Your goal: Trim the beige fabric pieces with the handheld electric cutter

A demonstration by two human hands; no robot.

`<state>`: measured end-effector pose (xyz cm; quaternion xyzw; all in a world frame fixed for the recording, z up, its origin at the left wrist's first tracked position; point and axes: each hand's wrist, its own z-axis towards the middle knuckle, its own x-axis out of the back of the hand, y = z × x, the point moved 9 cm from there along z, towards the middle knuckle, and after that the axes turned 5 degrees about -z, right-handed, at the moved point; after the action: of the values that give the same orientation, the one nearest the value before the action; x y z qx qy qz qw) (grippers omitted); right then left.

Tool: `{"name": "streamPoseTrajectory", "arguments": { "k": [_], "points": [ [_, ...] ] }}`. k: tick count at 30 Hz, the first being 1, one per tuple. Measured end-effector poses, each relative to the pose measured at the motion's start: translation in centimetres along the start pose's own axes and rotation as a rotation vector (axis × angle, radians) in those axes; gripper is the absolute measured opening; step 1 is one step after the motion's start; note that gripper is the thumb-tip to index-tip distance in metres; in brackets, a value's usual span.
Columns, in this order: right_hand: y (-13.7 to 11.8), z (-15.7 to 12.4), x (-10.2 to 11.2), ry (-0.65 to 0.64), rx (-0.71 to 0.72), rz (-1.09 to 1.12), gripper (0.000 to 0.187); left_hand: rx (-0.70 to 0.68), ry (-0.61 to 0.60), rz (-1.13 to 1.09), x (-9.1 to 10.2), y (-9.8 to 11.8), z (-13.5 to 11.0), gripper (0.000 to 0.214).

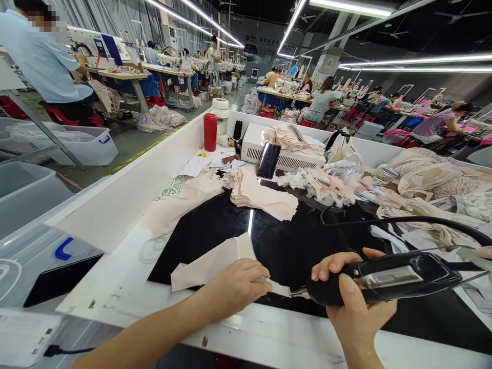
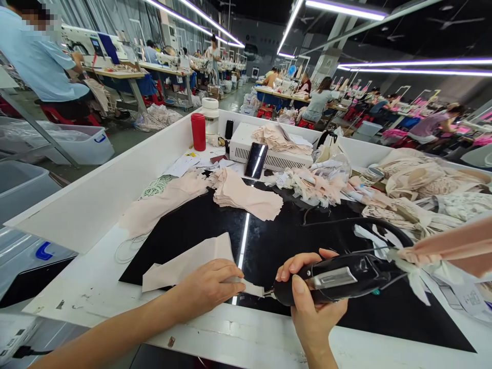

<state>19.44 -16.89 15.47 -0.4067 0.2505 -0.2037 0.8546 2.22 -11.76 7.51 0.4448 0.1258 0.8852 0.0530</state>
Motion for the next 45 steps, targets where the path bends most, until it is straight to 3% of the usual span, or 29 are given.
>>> {"name": "streamPoseTrajectory", "arguments": {
  "k": [21,43,45],
  "points": [
    [0.2,0.1,0.3,0.008,0.0,-0.008,0.041,0.009,-0.052,0.042,0.2,-0.2,0.2,0.024],
    [0.3,0.1,0.1,0.022,-0.014,-0.02,0.04,-0.079,-0.102,0.084,-0.1,0.4,0.4,0.006],
    [0.4,0.1,0.1,0.019,-0.014,-0.021,0.041,-0.065,-0.1,0.074,-0.1,0.3,0.4,0.018]
  ]
}}
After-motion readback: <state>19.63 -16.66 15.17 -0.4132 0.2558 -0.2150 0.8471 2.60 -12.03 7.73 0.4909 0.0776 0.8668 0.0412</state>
